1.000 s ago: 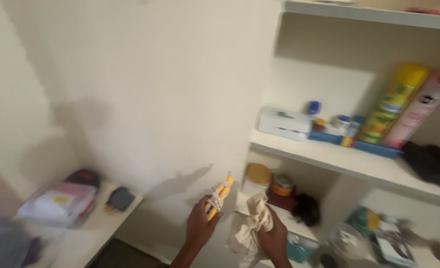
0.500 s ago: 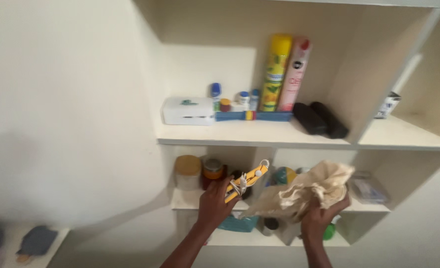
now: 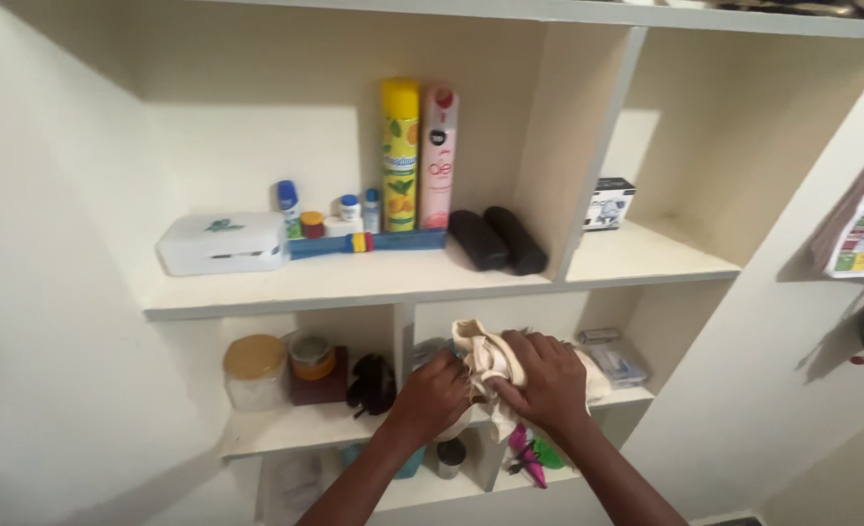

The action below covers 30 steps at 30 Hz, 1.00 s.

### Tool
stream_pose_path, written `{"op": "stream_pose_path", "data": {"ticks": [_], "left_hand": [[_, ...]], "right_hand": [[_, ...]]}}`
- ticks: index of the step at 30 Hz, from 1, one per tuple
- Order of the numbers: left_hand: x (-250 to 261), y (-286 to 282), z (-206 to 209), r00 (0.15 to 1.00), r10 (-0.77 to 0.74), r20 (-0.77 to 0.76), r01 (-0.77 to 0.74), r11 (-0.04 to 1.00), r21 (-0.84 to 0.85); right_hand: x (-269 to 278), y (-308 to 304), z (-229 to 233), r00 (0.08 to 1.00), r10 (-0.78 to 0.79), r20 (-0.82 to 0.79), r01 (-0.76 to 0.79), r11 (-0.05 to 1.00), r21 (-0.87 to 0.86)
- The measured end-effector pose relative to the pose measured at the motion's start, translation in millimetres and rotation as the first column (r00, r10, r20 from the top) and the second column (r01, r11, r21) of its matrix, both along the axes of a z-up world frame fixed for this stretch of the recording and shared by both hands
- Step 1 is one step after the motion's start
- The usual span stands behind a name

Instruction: The person organizes a white wall-mounted shelf by moving various items such as a charger, a whisk, jars, a wallet, and sunglasses from the shelf to a nearby table. The person then wipes the shelf with a cloth.

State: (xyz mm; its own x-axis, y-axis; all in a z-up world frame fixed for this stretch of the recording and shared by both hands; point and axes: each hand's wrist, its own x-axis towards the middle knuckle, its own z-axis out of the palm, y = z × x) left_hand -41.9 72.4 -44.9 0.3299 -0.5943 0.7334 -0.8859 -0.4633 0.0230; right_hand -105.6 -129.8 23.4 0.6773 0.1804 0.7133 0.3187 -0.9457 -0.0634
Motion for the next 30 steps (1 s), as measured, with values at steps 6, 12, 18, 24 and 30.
{"op": "stream_pose_path", "data": {"ticks": [6,12,18,24,30], "left_hand": [[0,-37,12,0.993,-0.06,0.101,0.051,0.995,0.088],[4,-46,15,0.996,-0.091,-0.011,0.092,0.99,0.108],[18,-49,15,0.987,-0.081,-0.142,0.053,0.98,-0.191],[7,-83,24,0.975,-0.189,-0.119,0.131,0.917,-0.378],[0,-83,24,0.965,-0.252,-0.071,0.205,0.895,-0.396]], "right_hand": [[12,-37,-12,0.991,-0.131,0.025,0.119,0.955,0.272],[31,-93,-19,0.964,-0.225,-0.144,0.235,0.457,0.858],[9,-132,-29,0.804,-0.116,0.583,-0.525,0.321,0.788],[40,-47,-34,0.975,-0.107,0.195,-0.166,0.232,0.958],[40,-26,-5,0.928,-0.065,0.366,-0.36,0.089,0.929]]}}
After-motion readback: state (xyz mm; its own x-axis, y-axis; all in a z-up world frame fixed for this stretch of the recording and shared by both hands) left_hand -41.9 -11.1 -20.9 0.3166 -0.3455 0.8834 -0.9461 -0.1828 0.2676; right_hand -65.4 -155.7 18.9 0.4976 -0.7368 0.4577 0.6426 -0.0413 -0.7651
